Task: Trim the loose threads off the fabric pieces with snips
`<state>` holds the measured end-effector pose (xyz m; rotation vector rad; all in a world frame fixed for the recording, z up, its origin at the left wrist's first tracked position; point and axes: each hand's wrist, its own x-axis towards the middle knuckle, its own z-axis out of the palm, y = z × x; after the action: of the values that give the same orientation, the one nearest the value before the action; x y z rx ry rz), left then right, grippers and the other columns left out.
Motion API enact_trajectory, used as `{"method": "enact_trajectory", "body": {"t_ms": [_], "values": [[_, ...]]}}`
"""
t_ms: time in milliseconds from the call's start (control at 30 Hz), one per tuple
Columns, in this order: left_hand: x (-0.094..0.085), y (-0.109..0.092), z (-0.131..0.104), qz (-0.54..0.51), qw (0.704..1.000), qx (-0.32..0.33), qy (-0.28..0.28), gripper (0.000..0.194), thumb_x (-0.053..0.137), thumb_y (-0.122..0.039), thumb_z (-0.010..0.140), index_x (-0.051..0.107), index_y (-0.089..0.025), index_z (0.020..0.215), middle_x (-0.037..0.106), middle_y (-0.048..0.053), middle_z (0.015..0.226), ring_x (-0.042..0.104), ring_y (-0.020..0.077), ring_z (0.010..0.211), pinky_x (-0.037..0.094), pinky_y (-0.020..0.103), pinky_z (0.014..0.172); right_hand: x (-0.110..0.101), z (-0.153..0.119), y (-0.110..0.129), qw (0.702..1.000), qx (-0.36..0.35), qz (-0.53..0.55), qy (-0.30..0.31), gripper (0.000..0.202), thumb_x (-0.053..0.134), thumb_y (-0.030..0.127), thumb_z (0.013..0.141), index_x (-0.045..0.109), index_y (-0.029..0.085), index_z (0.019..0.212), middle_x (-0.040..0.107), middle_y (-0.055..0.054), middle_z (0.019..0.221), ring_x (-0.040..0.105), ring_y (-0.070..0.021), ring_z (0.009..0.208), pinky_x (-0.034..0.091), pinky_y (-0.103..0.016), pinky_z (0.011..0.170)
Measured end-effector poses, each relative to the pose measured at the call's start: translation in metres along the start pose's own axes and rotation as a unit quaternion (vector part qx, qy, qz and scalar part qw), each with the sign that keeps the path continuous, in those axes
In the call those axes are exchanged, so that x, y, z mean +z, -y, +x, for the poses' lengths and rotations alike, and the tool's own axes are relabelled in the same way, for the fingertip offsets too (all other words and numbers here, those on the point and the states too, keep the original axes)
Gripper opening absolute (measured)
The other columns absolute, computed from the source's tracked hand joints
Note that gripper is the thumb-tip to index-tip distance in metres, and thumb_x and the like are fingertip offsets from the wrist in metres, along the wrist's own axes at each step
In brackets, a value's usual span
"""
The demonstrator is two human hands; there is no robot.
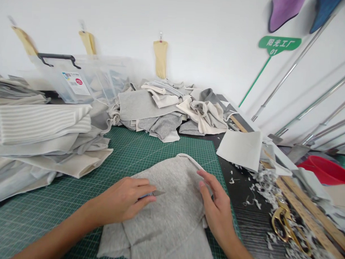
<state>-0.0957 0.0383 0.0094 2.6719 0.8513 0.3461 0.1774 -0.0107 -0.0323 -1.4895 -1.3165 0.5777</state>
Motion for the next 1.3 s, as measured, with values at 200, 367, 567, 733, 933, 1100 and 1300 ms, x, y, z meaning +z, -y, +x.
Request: {"method": "enact_trajectory", "body": {"t_ms": [200,367,567,733,933,1100,1300], "values": [[-0.001,0.0,0.012,-0.003,1.0,0.001,0.014,0.03,0.045,-0.037,0.098,0.06,-0.021,0.118,0.066,0.004,0.094,0.062,0.0172,0.081,0.046,0.028,0.07,0.0,-0.001,0.003,0.999,-0.022,-0.029,0.012,0.033,0.052,0.04,0.091,0.062,0.023,0.117,0.062,-0.009,0.126,0.054,-0.0255,0.119,0.038,-0.049,0.106],[0.003,0.003,0.012,-0.002,1.0,0.0,0.026,0.028,0.043,-0.034,0.099,0.063,-0.02,0.113,0.066,0.003,0.092,0.063,0.0168,0.082,0.046,0.028,0.072,0.0,-0.001,0.005,0.999,-0.03,-0.025,0.023,0.032,0.051,0.038,0.092,0.062,0.023,0.118,0.061,-0.009,0.126,0.055,-0.0252,0.119,0.041,-0.049,0.104],[-0.002,0.002,0.012,-0.038,0.999,-0.009,-0.008,0.03,0.048,-0.036,0.097,0.057,-0.022,0.122,0.063,0.001,0.085,0.06,0.014,0.075,0.045,0.026,0.066,0.0,0.0,0.006,0.999,-0.028,-0.024,0.027,0.031,0.051,0.035,0.092,0.062,0.024,0.118,0.061,-0.008,0.126,0.055,-0.0243,0.117,0.042,-0.048,0.102],[0.0,-0.006,0.02,-0.004,0.999,0.039,0.014,0.026,0.044,-0.033,0.099,0.062,-0.019,0.111,0.066,0.003,0.09,0.062,0.0157,0.079,0.045,0.027,0.068,0.0,-0.001,0.006,0.999,-0.029,-0.019,0.028,0.029,0.051,0.034,0.092,0.062,0.023,0.117,0.062,-0.008,0.124,0.056,-0.023,0.116,0.041,-0.045,0.103],[0.002,-0.011,0.038,0.005,0.999,0.037,-0.008,0.033,0.044,-0.04,0.098,0.057,-0.02,0.121,0.066,0.004,0.096,0.063,0.0162,0.082,0.047,0.028,0.073,0.0,0.0,0.008,0.999,-0.03,-0.023,0.033,0.028,0.052,0.033,0.092,0.064,0.022,0.114,0.065,-0.007,0.12,0.058,-0.0233,0.114,0.042,-0.043,0.102],[0.004,-0.012,0.04,0.006,0.998,0.064,0.027,0.029,0.041,-0.036,0.099,0.064,-0.019,0.107,0.064,0.002,0.084,0.06,0.0157,0.074,0.045,0.028,0.068,-0.001,0.0,0.01,0.999,-0.033,-0.025,0.035,0.028,0.051,0.031,0.092,0.064,0.022,0.114,0.066,-0.007,0.12,0.058,-0.0233,0.114,0.043,-0.042,0.101],[0.005,-0.015,0.036,-0.04,0.996,0.06,0.046,0.03,0.046,-0.038,0.098,0.058,-0.022,0.12,0.065,0.001,0.092,0.061,0.0153,0.079,0.046,0.027,0.073,0.0,0.0,0.009,0.999,-0.029,-0.015,0.031,0.027,0.051,0.03,0.091,0.064,0.022,0.114,0.066,-0.007,0.119,0.058,-0.023,0.114,0.042,-0.042,0.101]]}}
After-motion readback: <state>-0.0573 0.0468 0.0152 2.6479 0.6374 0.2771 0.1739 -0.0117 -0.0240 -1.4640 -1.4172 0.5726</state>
